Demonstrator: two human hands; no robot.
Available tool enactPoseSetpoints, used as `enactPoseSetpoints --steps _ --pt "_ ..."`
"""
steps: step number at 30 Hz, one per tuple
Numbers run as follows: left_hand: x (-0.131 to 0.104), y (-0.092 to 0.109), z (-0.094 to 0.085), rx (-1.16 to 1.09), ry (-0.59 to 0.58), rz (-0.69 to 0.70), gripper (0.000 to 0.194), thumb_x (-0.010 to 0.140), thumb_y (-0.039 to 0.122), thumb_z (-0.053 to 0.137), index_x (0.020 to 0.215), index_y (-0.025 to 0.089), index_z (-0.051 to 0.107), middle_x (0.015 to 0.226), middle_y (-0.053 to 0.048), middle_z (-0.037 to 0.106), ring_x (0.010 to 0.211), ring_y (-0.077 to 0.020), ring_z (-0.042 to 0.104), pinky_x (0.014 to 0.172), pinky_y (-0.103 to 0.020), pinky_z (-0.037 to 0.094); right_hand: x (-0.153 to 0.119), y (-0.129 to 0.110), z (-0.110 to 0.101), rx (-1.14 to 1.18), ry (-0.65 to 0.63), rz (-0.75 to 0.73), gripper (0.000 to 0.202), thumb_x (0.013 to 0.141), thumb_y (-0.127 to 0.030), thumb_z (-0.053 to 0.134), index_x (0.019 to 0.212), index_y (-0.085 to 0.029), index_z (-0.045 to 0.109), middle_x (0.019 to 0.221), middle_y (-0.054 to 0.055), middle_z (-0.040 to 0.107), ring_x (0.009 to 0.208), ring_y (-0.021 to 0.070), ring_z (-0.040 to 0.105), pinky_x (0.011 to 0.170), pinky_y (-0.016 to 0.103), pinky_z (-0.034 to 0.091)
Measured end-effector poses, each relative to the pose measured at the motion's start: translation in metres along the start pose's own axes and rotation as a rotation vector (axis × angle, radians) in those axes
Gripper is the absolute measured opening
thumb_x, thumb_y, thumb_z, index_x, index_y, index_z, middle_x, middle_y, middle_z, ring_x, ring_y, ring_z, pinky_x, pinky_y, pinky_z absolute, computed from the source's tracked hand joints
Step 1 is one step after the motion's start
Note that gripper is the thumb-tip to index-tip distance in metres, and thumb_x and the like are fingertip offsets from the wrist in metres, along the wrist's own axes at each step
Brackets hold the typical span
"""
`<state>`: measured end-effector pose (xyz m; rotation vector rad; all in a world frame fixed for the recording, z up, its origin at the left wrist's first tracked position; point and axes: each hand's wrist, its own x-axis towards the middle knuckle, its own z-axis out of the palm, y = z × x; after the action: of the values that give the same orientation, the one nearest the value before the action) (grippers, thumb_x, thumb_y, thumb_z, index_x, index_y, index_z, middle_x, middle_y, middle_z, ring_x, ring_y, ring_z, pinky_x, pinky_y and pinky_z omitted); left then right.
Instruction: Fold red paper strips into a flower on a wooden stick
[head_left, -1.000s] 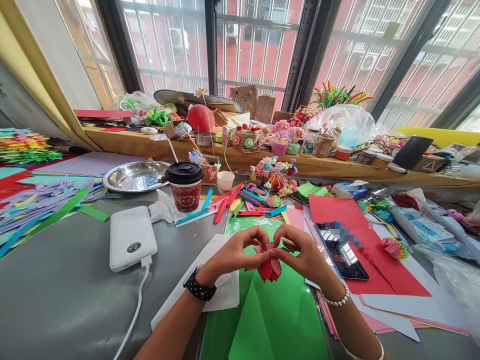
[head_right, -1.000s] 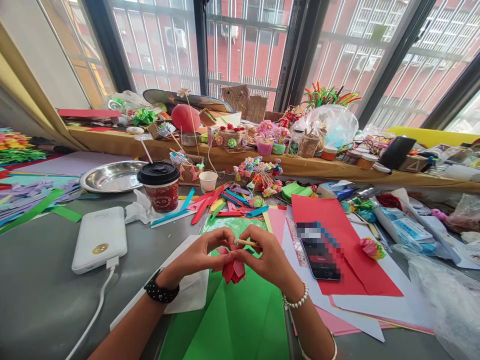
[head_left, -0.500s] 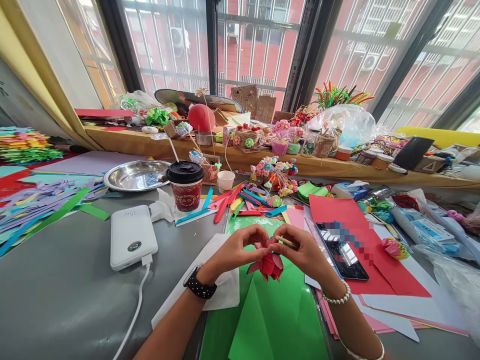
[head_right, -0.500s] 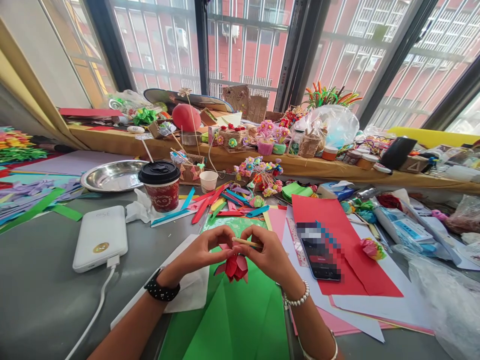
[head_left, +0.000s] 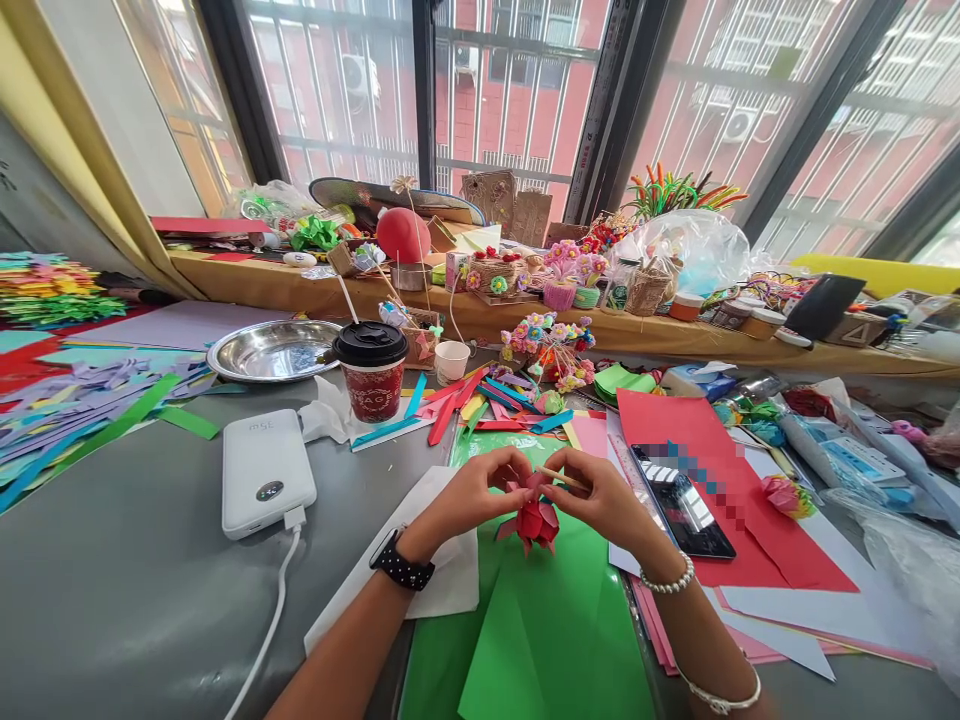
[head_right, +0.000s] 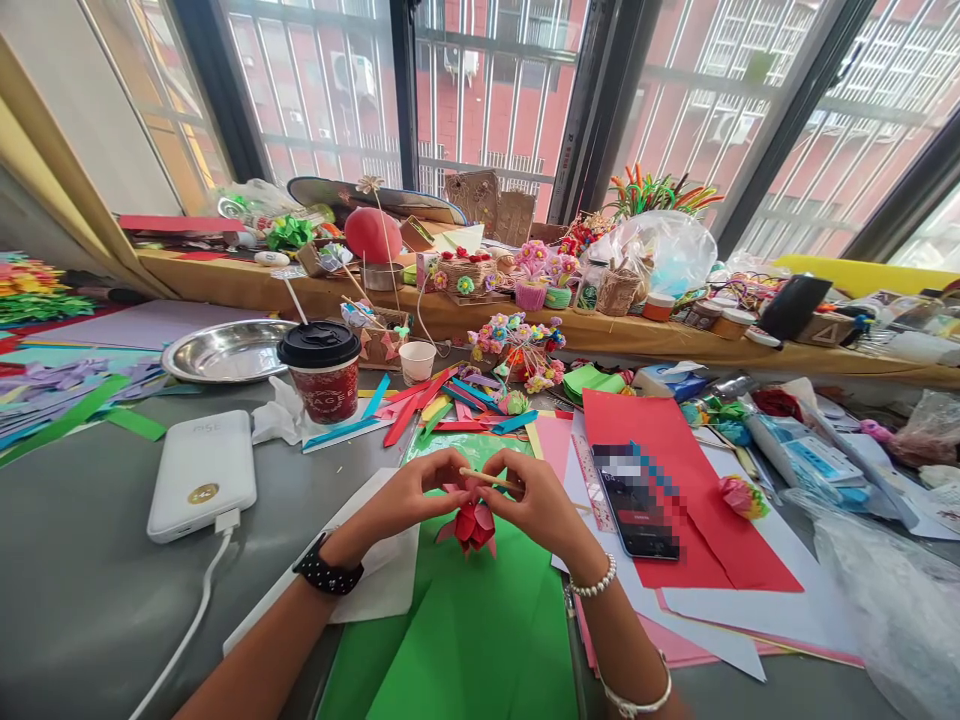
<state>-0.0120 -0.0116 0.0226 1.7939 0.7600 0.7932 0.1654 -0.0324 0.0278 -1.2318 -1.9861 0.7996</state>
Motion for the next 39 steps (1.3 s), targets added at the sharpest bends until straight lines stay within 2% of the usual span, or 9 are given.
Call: enactPoseSetpoints --steps 7,12,16,24,33,39 --pt "0.0012 -0.0039 0.0011 0.004 0.048 -0.013 0.021 0.071 0.036 0.055 0.074 0.015 0.050 0.072 0.000 0.052 0.066 -0.0108 0.049 0.060 -0.022 0.041 0.0011 0.0023 0.0043 -0.063 0.039 -0.012 0.010 0.075 -0.026 0.052 0.078 -0.016 0.053 0.057 -0.005 0.042 0.047 0.0070 0.029 0.041 0.020 0.021" --pt "0.0031 -0.0066 0.0016 0.019 0.084 -0.012 0.020 0.070 0.034 0.057 0.070 0.016 0.049 0.073 0.000 0.053 0.068 -0.0115 0.050 0.064 -0.024 0.042 0.0018 0.0011 0.0079 -0.121 0.085 -0.029 0.008 0.076 -0.024 0.051 0.074 -0.017 0.053 0.058 -0.004 0.043 0.046 0.0074 0.030 0.042 0.020 0.022" --pt "0.0038 -0.0080 0.0011 0.048 0.100 -0.012 0.019 0.070 0.033 0.056 0.069 0.015 0.051 0.071 0.000 0.054 0.068 -0.0118 0.050 0.065 -0.024 0.042 0.0024 0.0041 0.0093 -0.185 0.122 -0.064 0.009 0.077 -0.024 0.050 0.072 -0.017 0.054 0.061 -0.002 0.047 0.051 0.0092 0.036 0.044 0.020 0.026" --pt "0.0030 -0.0042 -0.0024 0.061 0.054 -0.003 0.013 0.072 0.026 0.054 0.077 0.014 0.054 0.078 -0.003 0.057 0.072 -0.0133 0.053 0.067 -0.026 0.043 0.0014 0.0054 0.0074 -0.239 0.128 -0.056 0.010 0.077 -0.026 0.050 0.075 -0.018 0.056 0.062 -0.002 0.052 0.047 0.0092 0.034 0.044 0.021 0.027" --pt "0.0025 -0.0035 0.0001 0.105 0.113 -0.009 0.009 0.070 0.024 0.054 0.071 0.016 0.053 0.074 -0.001 0.057 0.071 -0.0131 0.053 0.067 -0.025 0.044 0.0012 0.0014 0.0086 -0.298 0.166 -0.089 0.009 0.077 -0.025 0.051 0.073 -0.019 0.057 0.063 -0.001 0.055 0.052 0.0107 0.041 0.047 0.021 0.030" --pt "0.0017 -0.0027 -0.0020 0.058 0.054 -0.017 0.007 0.069 0.017 0.052 0.076 0.015 0.053 0.079 -0.002 0.059 0.076 -0.0139 0.055 0.070 -0.027 0.045 0.0005 0.0011 0.0072 -0.296 0.164 -0.087 0.009 0.077 -0.025 0.052 0.074 -0.019 0.057 0.065 -0.001 0.056 0.053 0.0111 0.043 0.046 0.021 0.031"
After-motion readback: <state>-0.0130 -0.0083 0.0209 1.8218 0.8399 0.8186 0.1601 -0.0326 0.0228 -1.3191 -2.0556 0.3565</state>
